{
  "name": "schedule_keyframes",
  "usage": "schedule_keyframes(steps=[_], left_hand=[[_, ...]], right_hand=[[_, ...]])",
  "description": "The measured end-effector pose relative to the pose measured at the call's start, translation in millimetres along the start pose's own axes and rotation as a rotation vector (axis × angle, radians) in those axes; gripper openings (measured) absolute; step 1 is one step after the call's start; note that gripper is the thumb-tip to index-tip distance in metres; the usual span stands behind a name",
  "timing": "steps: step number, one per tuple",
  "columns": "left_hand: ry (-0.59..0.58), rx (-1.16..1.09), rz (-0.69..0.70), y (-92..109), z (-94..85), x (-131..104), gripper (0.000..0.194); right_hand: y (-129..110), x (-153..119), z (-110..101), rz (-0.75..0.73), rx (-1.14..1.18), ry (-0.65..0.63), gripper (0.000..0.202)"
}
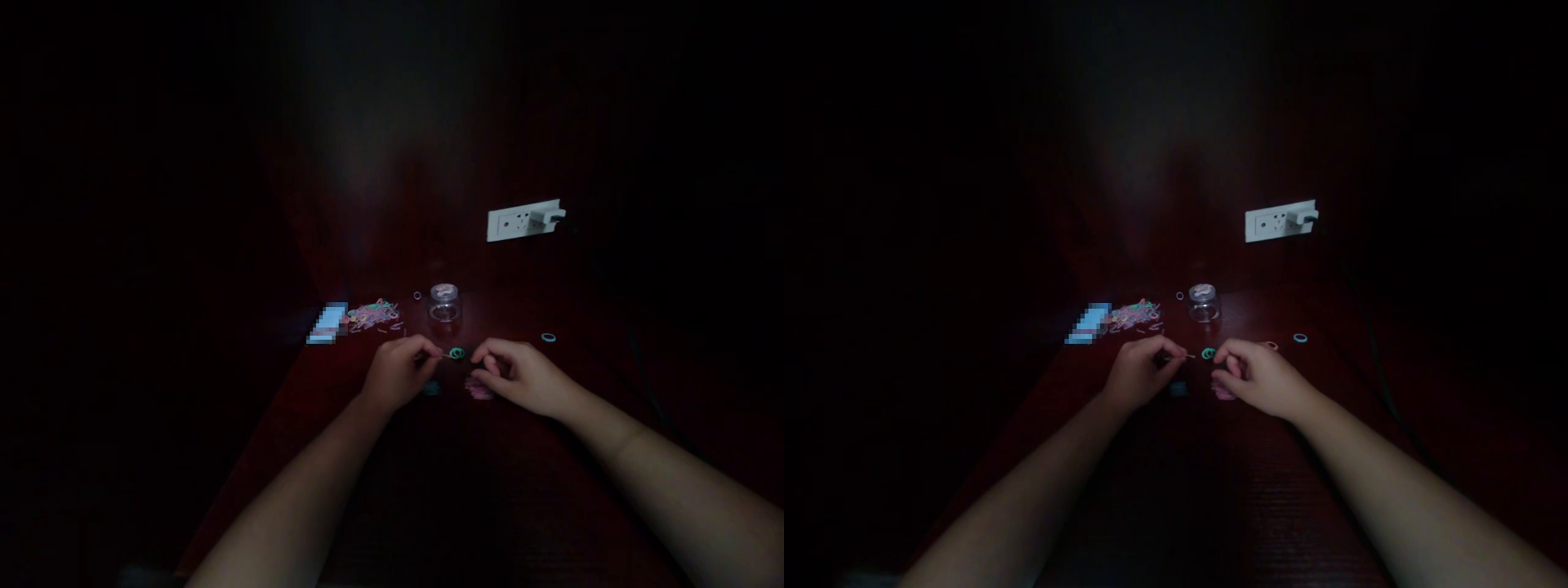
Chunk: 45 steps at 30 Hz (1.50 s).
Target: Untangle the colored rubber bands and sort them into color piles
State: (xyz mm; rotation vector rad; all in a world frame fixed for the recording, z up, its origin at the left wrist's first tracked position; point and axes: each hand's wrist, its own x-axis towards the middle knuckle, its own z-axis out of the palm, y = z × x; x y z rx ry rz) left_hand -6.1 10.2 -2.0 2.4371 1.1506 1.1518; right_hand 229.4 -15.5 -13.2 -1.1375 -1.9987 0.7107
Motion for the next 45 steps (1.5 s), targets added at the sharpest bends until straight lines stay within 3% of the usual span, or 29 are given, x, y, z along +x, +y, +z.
schedule_keyframes(steps=[3,7,26,45], left_hand=[[-0.062,-0.019,0.005,20,7.7,-6,0.002],[-0.097,-0.011,-0.015,31,11.8,-9,0.001],[-0.162,-0.068,-0.051,31,13.3,-11,0.006],[-0.112,-0.11,-0.043,29,15.9,-11,0.008]], right_hand=[[-5,-1,2,-0.031,0.096,-0.031,0.019],[-6,-1,-1,-0.06,0.07,-0.072,0.024],[-5,-2,-3,-0.046,0.073,-0.149,0.022],[1,-3,-1,-0.039,0.124,-0.17,0.023]])
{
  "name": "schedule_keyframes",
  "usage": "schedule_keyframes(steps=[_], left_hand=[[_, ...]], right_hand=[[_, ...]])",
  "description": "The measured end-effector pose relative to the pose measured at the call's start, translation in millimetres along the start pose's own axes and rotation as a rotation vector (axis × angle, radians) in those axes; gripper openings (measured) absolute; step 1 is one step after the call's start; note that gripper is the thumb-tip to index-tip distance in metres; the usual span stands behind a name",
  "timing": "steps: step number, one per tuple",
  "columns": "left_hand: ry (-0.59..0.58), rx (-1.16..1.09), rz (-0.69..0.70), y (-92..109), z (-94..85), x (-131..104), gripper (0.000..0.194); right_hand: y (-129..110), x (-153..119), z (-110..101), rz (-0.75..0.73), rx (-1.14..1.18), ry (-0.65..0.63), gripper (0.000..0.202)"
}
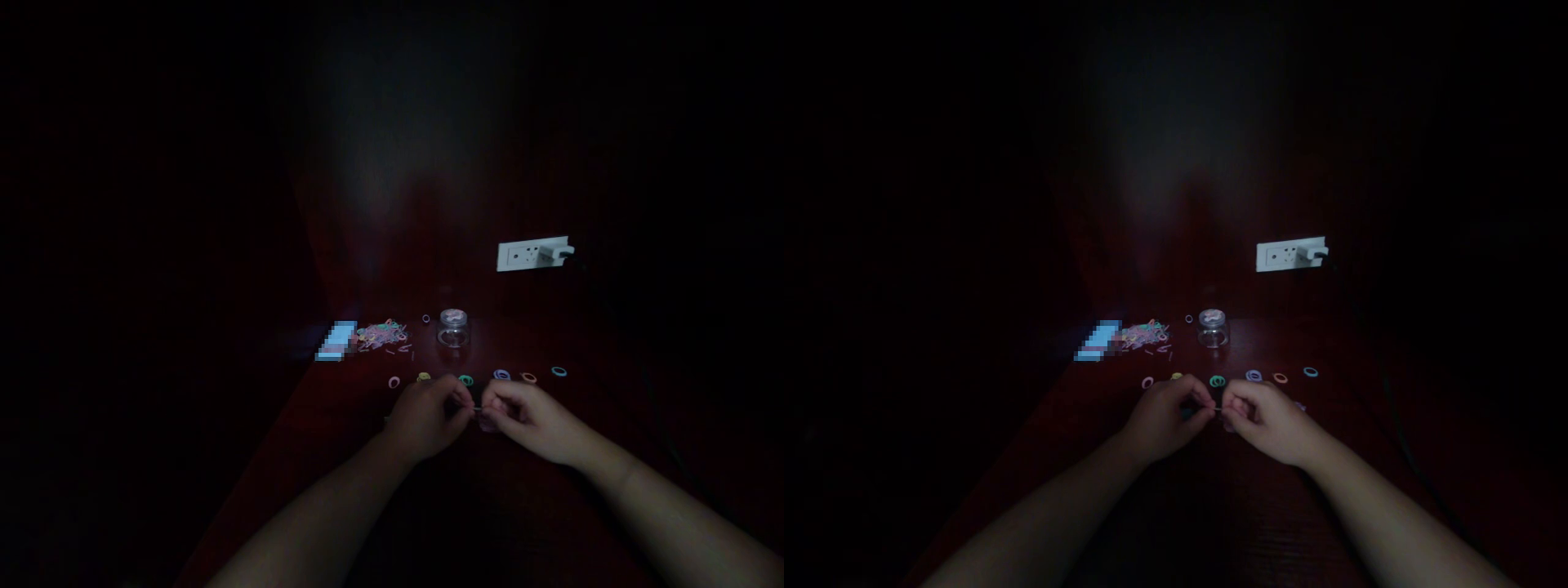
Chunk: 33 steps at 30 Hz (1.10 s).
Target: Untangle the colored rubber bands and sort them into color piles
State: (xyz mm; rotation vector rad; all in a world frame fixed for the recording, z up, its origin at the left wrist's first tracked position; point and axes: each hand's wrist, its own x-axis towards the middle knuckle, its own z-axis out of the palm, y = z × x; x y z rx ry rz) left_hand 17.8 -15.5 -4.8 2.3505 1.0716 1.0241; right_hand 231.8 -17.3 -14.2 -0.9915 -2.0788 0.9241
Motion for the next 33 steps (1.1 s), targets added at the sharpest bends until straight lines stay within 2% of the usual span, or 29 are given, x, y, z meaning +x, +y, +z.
schedule_keyframes(steps=[6,8,9,11,14,16,19,22,24,27,33], left_hand=[[0.093,-0.053,0.0,2,-1.0,0,0.027],[0.117,-0.052,0.028,2,-3.7,0,0.028],[0.13,-0.051,0.04,2,-5.4,0,0.028],[0.155,-0.047,0.051,2,-9.4,1,0.025],[0.178,-0.022,0.054,0,-14.1,3,0.022],[0.175,0.004,0.061,0,-15.4,3,0.022],[0.166,0.03,0.086,0,-14.9,3,0.021],[0.149,0.023,0.122,3,-12.6,3,0.02],[0.132,0.019,0.132,5,-10.8,3,0.02],[0.115,0.017,0.134,7,-9.3,3,0.019],[0.116,0.008,0.107,9,-9.4,3,0.021]], right_hand=[[-5,-3,0,-0.006,0.001,0.007,0.022],[-5,-3,-6,-0.036,-0.064,0.064,0.022],[-4,-3,-10,-0.061,-0.13,0.109,0.021],[-1,-2,-22,-0.06,-0.204,0.283,0.018],[5,-1,-39,-0.029,-0.159,0.517,0.017],[7,-1,-43,-0.014,-0.134,0.592,0.017],[4,-2,-37,-0.022,-0.14,0.561,0.017],[-2,-1,-22,-0.029,-0.147,0.436,0.018],[-5,-1,-12,-0.061,-0.13,0.307,0.019],[-8,-1,-4,-0.09,-0.116,0.188,0.021],[-8,0,-3,-0.119,-0.129,0.173,0.018]])
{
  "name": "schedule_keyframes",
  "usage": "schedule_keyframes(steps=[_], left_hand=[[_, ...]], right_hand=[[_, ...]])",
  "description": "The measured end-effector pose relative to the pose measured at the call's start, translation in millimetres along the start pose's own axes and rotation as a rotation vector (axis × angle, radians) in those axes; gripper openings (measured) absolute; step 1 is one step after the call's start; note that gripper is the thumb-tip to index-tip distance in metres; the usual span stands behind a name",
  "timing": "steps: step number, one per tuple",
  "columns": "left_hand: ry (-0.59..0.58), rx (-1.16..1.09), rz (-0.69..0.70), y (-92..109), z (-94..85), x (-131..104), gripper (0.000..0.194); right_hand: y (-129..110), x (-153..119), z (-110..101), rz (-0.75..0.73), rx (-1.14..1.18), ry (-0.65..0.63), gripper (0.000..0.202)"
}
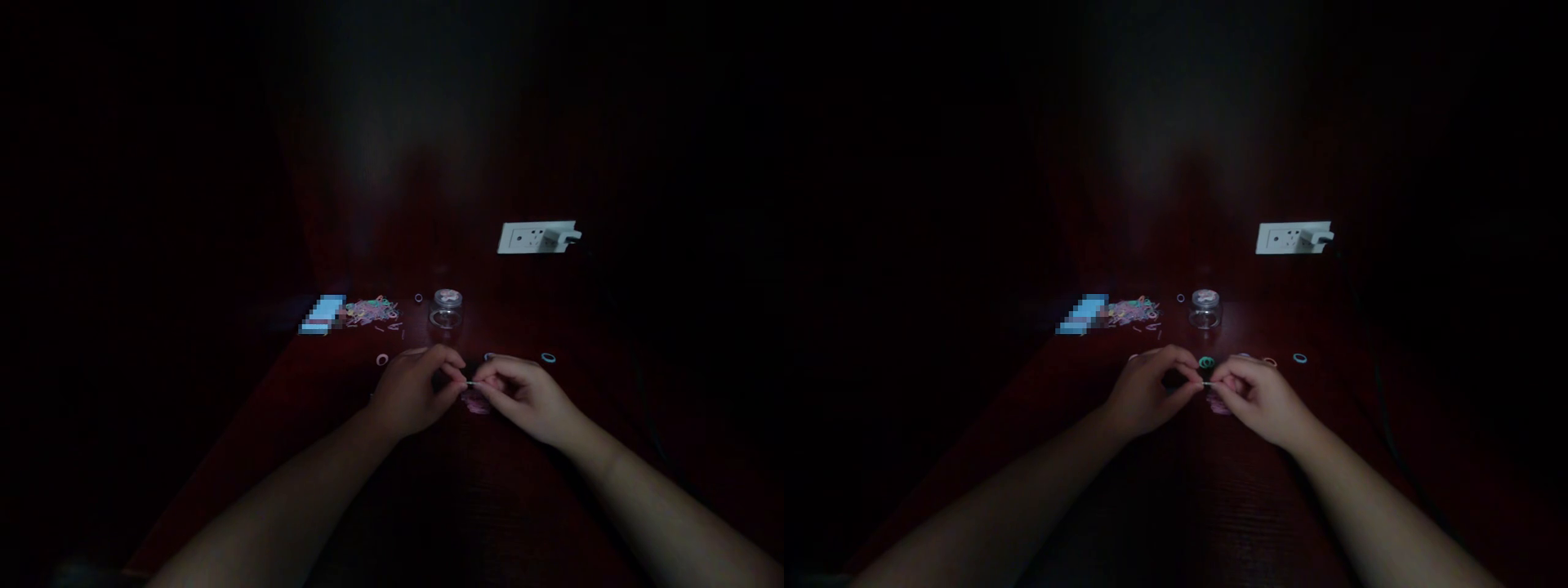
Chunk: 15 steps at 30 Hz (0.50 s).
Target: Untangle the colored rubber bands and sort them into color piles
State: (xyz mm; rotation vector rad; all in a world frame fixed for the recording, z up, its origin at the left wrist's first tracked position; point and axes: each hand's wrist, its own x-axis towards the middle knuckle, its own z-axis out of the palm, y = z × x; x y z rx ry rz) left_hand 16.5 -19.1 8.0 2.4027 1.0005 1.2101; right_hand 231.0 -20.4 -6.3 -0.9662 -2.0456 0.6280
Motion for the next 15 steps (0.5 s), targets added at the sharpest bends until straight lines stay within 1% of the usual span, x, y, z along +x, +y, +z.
schedule_keyframes(steps=[4,7,12,15], left_hand=[[0.01,-0.012,-0.001,0.1,0.3,0.4,0.021],[0.013,-0.009,0.008,0.9,0.4,0.4,0.02],[-0.015,0.005,0.005,1.6,0.4,-0.2,0.016],[-0.049,0.016,0.054,0.0,0.1,-0.5,0.014]], right_hand=[[-1.6,-0.6,1.3,0.005,0.033,-0.021,0.014],[-4.2,-1.0,0.9,-0.003,0.057,-0.044,0.016],[-4.7,-1.1,-1.1,0.0,0.078,-0.061,0.021],[-3.8,-1.4,-1.4,-0.005,0.061,-0.081,0.022]])
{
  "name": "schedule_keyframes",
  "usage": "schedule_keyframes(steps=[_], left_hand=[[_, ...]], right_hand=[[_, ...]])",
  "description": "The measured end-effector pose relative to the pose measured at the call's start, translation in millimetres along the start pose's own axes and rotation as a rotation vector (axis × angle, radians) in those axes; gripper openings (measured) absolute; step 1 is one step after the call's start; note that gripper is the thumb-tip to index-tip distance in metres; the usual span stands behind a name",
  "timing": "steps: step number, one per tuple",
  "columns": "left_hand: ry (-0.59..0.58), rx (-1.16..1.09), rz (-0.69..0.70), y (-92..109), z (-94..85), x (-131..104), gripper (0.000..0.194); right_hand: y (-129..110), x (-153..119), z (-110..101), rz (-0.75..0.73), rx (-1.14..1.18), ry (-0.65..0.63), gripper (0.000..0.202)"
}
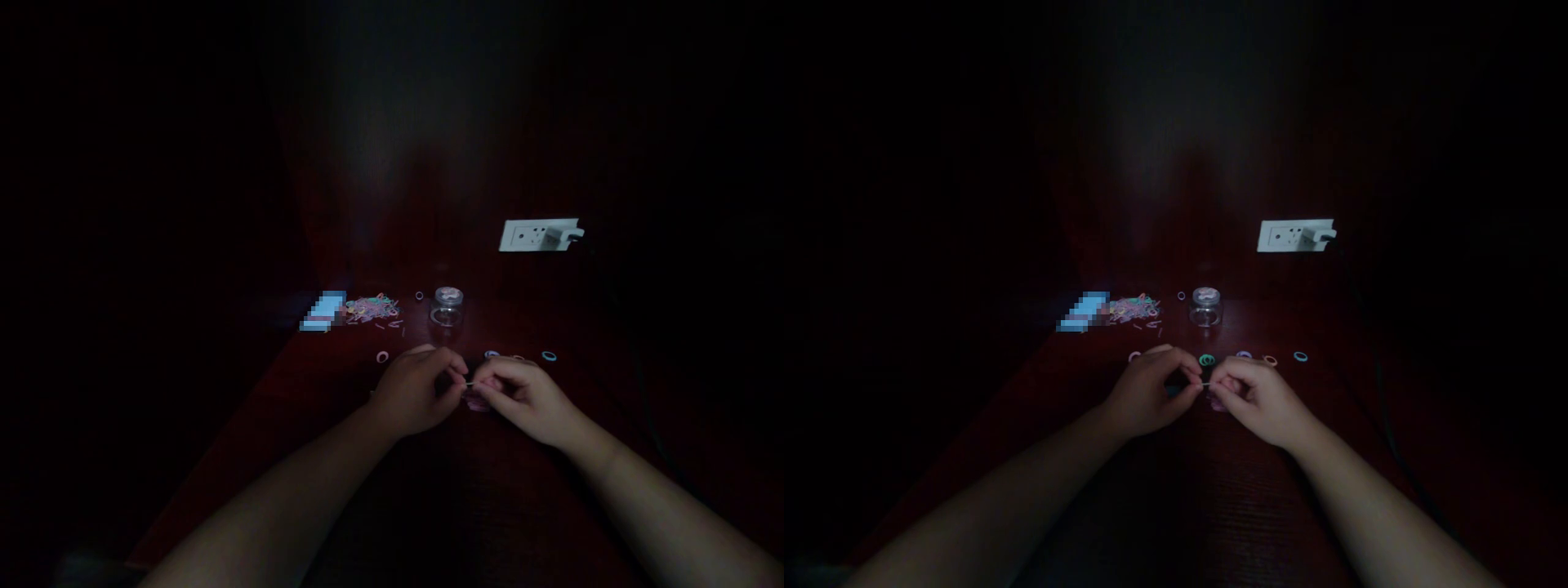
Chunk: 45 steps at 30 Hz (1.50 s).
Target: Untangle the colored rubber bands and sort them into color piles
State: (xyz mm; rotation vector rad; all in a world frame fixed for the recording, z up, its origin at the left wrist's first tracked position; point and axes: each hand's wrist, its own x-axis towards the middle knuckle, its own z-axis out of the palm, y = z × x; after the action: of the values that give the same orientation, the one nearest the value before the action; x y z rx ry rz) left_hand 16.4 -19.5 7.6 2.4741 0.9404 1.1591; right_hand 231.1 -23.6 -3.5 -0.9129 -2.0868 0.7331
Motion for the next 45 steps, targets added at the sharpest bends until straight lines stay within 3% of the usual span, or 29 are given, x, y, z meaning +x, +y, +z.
schedule_keyframes(steps=[11,33,40,45], left_hand=[[-0.056,0.03,0.026,-1,0.0,1,0.013],[-0.053,0.068,0.033,-2,-5.3,-1,0.013],[0.027,0.076,0.001,-13,-6.7,-3,0.008],[0.033,0.045,0.0,-16,-3.9,-4,0.009]], right_hand=[[-2,1,1,0.017,-0.091,0.0,0.018],[8,0,7,0.078,0.049,-0.04,0.024],[5,0,10,0.109,0.171,0.048,0.026],[3,3,17,0.045,0.075,0.085,0.021]])
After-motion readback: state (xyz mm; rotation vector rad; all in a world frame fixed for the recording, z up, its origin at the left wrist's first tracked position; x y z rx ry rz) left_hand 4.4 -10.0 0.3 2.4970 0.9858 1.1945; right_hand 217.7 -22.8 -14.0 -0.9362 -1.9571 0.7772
